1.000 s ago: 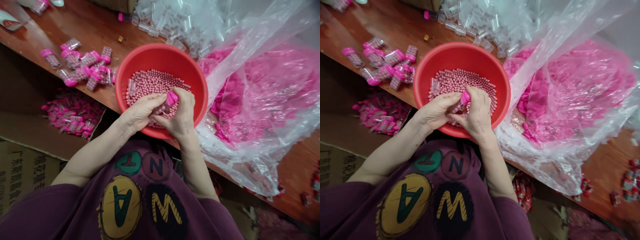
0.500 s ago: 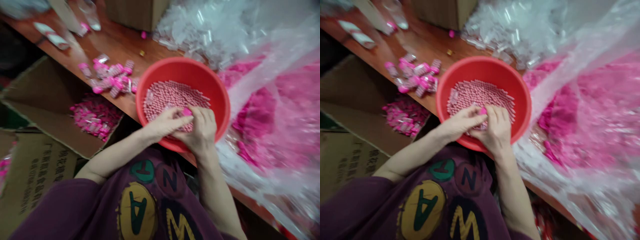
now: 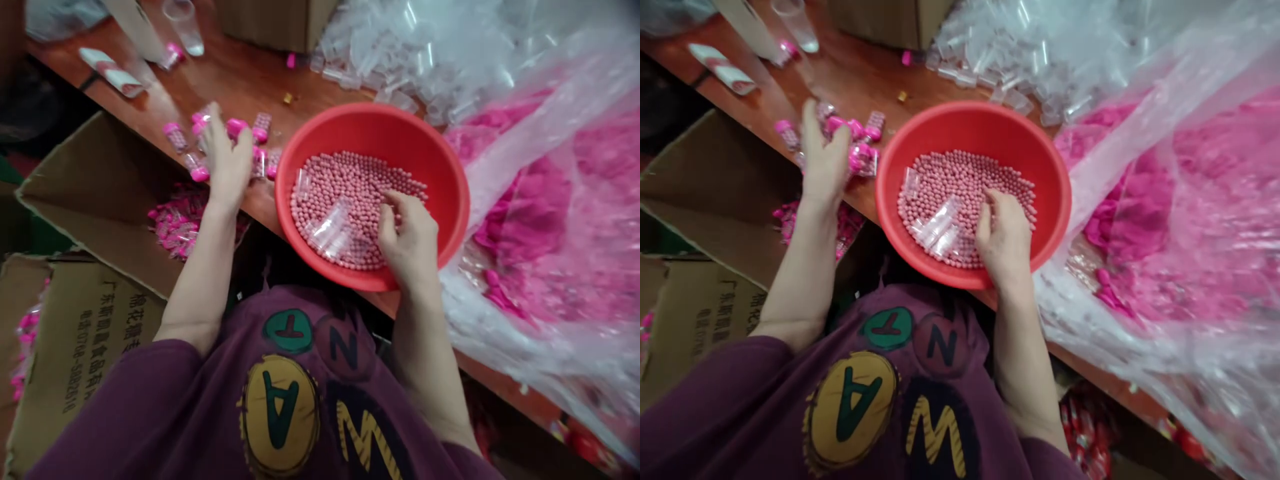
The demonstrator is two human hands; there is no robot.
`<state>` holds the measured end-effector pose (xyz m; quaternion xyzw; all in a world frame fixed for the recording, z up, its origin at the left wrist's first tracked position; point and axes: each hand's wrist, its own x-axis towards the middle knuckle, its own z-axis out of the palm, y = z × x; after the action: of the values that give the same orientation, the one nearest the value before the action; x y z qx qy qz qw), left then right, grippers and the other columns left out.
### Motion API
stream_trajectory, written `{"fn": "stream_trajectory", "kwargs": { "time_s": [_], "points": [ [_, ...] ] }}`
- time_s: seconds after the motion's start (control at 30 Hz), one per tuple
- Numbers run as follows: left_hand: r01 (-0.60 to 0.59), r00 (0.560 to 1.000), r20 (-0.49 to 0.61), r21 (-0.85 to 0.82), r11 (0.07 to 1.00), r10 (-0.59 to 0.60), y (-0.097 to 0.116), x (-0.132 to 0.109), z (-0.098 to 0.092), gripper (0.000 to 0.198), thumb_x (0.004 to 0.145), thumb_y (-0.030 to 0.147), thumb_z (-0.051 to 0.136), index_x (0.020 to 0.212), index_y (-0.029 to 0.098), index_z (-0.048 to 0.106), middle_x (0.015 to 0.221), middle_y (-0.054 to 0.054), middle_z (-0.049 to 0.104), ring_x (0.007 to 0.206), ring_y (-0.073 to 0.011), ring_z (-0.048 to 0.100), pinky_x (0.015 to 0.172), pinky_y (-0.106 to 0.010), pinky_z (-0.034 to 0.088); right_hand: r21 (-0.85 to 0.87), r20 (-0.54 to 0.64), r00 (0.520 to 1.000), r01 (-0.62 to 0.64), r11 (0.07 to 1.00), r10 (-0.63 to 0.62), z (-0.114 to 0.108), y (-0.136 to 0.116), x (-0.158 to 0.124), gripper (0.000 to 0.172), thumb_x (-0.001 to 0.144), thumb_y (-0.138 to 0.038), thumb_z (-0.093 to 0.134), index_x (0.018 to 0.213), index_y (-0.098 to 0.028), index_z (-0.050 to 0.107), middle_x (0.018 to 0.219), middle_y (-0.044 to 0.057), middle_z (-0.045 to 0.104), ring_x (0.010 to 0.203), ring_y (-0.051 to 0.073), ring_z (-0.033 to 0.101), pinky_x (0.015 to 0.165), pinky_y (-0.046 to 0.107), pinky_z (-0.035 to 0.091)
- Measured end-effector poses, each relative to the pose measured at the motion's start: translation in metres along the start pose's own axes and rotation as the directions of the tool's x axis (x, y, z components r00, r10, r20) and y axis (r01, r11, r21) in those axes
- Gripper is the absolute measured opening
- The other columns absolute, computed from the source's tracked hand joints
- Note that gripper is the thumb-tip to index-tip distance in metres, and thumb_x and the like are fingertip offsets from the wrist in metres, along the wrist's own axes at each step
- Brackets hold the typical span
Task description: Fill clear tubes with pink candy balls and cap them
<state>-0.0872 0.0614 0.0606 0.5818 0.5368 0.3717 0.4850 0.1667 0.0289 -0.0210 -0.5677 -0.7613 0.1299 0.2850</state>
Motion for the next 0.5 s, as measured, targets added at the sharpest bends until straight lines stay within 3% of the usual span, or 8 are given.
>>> {"fn": "stream_trajectory", "kwargs": {
  "time_s": [0.07,0.17,0.27,0.3,0.37,0.5],
  "points": [
    [-0.007,0.995,0.097,0.122,0.992,-0.005,-0.003,-0.002,0.019,0.042,0.102,0.041,0.076,0.14,0.024,0.072,0.115,-0.009,0.078,0.127,-0.0292,0.07,0.108,-0.038,0.055,-0.026,0.144,0.988,0.051,0.998,-0.046,0.001,-0.006,0.001,0.043,0.108,-0.032,0.055,0.146,-0.018,0.07,0.147,0.02,0.076,0.137,0.037,0.071,0.121,0.059,0.056],
    [-0.074,0.976,0.218,0.34,0.937,-0.002,-0.009,-0.006,0.038,0.036,0.1,0.037,0.076,0.132,0.022,0.076,0.111,-0.009,0.079,0.126,-0.0296,0.07,0.108,-0.037,0.055,-0.045,0.411,0.906,0.136,0.99,-0.106,0.002,-0.015,0.003,0.056,0.105,-0.036,0.064,0.156,-0.013,0.063,0.159,0.023,0.069,0.144,0.043,0.063,0.125,0.064,0.05],
    [-0.175,0.94,0.336,0.634,0.753,-0.064,-0.016,-0.008,0.041,0.027,0.096,0.034,0.077,0.117,0.018,0.08,0.106,-0.012,0.08,0.122,-0.0334,0.073,0.106,-0.04,0.055,-0.071,0.559,0.825,0.143,0.987,-0.079,0.002,-0.018,0.003,0.04,0.106,-0.034,0.062,0.137,-0.012,0.074,0.137,0.023,0.077,0.127,0.041,0.068,0.114,0.06,0.055],
    [-0.207,0.925,0.365,0.71,0.673,-0.1,-0.019,-0.009,0.041,0.025,0.095,0.034,0.077,0.114,0.016,0.08,0.106,-0.014,0.081,0.12,-0.0353,0.074,0.105,-0.041,0.055,-0.089,0.568,0.821,0.132,0.987,-0.059,0.002,-0.017,0.003,0.034,0.106,-0.034,0.061,0.128,-0.013,0.076,0.129,0.022,0.078,0.121,0.04,0.07,0.11,0.059,0.057],
    [-0.26,0.908,0.396,0.79,0.555,-0.139,-0.024,-0.01,0.041,0.025,0.096,0.03,0.073,0.115,0.015,0.08,0.11,-0.017,0.082,0.116,-0.0376,0.076,0.1,-0.043,0.055,-0.114,0.517,0.856,0.103,0.988,-0.029,0.002,-0.014,0.003,0.032,0.105,-0.03,0.058,0.125,-0.013,0.076,0.126,0.023,0.078,0.117,0.039,0.07,0.107,0.058,0.058],
    [-0.372,0.877,0.475,0.771,0.517,-0.076,-0.031,-0.012,0.041,0.034,0.094,0.015,0.062,0.123,0.02,0.079,0.117,-0.014,0.083,0.11,-0.0316,0.077,0.09,-0.036,0.051,-0.086,0.339,0.938,0.106,0.991,-0.071,0.012,-0.009,0.002,0.062,0.1,-0.01,0.046,0.161,-0.012,0.058,0.164,0.025,0.063,0.143,0.04,0.063,0.117,0.063,0.055]
  ]
}}
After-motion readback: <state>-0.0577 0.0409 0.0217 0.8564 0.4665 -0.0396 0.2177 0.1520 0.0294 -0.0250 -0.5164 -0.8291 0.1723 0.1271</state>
